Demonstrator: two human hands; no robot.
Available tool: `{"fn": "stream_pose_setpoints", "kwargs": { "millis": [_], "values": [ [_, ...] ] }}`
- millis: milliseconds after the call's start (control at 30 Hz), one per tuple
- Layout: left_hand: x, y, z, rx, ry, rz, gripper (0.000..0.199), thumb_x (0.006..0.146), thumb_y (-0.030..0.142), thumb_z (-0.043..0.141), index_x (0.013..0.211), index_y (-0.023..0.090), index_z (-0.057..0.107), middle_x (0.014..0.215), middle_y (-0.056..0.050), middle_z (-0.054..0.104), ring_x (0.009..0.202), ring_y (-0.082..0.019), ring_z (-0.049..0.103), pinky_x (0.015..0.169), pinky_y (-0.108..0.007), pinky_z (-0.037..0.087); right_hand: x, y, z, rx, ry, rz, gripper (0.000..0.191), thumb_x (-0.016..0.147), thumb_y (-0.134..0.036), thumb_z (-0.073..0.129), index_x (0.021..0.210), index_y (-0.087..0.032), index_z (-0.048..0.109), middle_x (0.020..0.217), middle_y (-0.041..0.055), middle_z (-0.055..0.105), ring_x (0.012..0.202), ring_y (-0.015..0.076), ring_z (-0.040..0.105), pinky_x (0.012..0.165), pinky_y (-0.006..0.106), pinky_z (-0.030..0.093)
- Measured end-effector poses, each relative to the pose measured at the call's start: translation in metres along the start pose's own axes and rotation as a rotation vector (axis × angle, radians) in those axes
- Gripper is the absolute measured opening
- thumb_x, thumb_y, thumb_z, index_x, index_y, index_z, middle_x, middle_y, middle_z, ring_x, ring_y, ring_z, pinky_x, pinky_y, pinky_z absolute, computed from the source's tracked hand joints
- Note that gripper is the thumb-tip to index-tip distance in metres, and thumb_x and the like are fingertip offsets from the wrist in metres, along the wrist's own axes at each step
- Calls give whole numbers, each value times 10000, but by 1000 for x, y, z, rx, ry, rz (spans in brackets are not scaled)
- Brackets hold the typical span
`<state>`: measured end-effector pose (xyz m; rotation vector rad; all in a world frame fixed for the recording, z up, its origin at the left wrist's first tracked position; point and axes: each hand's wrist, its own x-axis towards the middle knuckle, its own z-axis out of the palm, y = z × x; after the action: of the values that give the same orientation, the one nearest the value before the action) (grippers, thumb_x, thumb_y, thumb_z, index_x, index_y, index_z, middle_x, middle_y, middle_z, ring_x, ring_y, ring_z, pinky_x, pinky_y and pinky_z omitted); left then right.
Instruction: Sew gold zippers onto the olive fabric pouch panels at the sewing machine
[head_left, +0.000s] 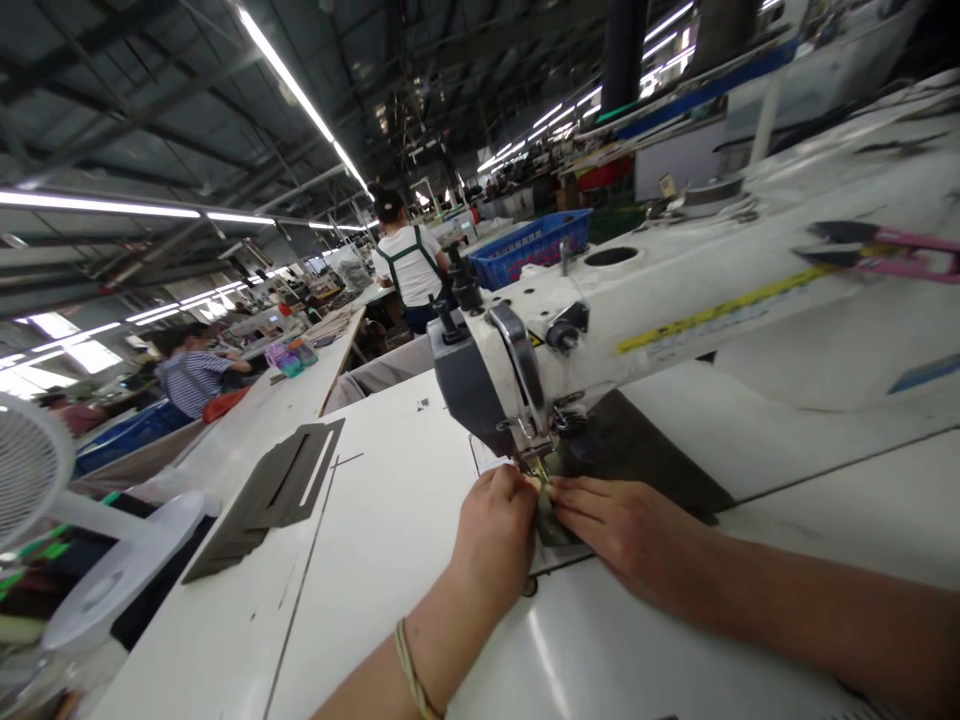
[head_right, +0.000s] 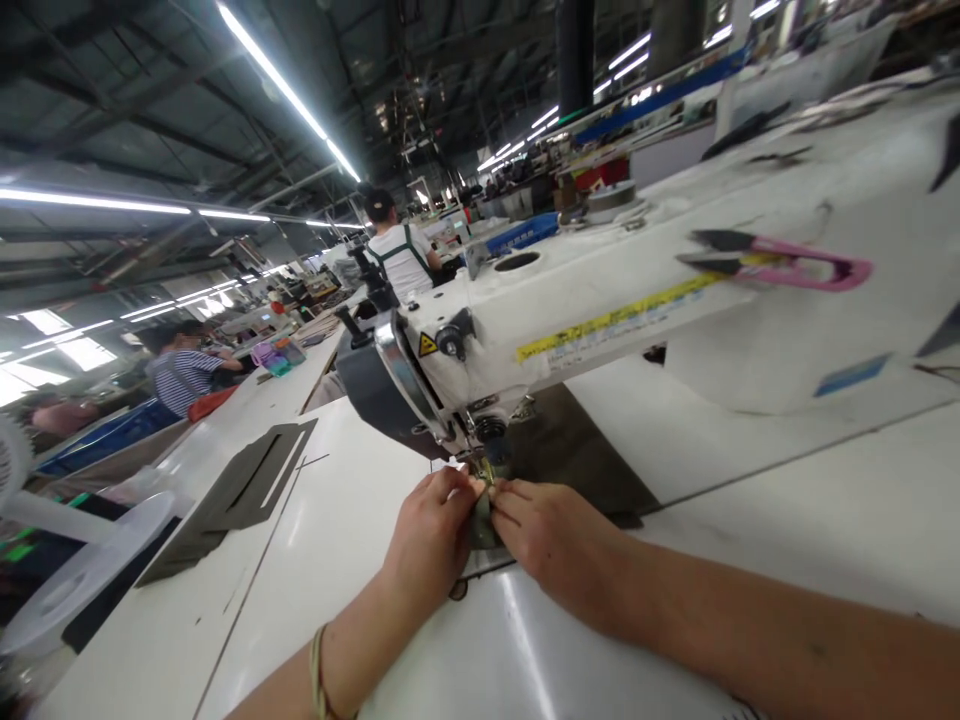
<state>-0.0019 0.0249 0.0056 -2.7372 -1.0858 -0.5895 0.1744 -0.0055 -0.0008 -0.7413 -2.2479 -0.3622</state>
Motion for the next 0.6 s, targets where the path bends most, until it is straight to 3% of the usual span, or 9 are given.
{"fn": "stream_pose_setpoints", "kwargs": {
  "millis": [100,167,267,467,600],
  "values": [
    [-4,1,-4,-66,15,-6,211,796,38,470,883,145,630,894,-96,614,831,-219,599,730,-357,567,-3,0,-4,-50,12,-21,402,809,31,306,911,-51,685,919,117,701,853,174,665,814,265,551],
    [-13,7,-11,-124,5,7,256,776,56,483,968,144,629,996,-111,628,945,-237,608,858,-418,542,-9,-4,-10,-83,-29,16,372,861,-43,325,984,-58,676,1000,120,693,911,177,660,822,272,551],
    [-28,18,-20,-146,-3,20,316,792,135,531,1101,141,601,1170,-127,613,1109,-281,573,1039,-526,401,-22,-10,-14,-144,-70,85,341,904,-140,369,1075,-68,655,1093,135,664,972,194,647,816,300,564],
    [-33,25,-25,-79,-40,62,284,898,302,548,1098,109,608,1207,-166,609,1169,-301,546,1098,-572,285,-32,-13,-4,-228,-84,57,364,898,-90,345,1042,-70,678,1083,137,666,976,198,648,832,298,561],
    [-25,19,-23,-53,-19,97,235,943,263,481,1064,113,615,1186,-159,623,1165,-266,555,1111,-556,267,-25,-8,-1,-239,-65,42,370,895,-67,331,995,-47,687,1045,143,678,941,201,660,811,294,567]
  ]
}}
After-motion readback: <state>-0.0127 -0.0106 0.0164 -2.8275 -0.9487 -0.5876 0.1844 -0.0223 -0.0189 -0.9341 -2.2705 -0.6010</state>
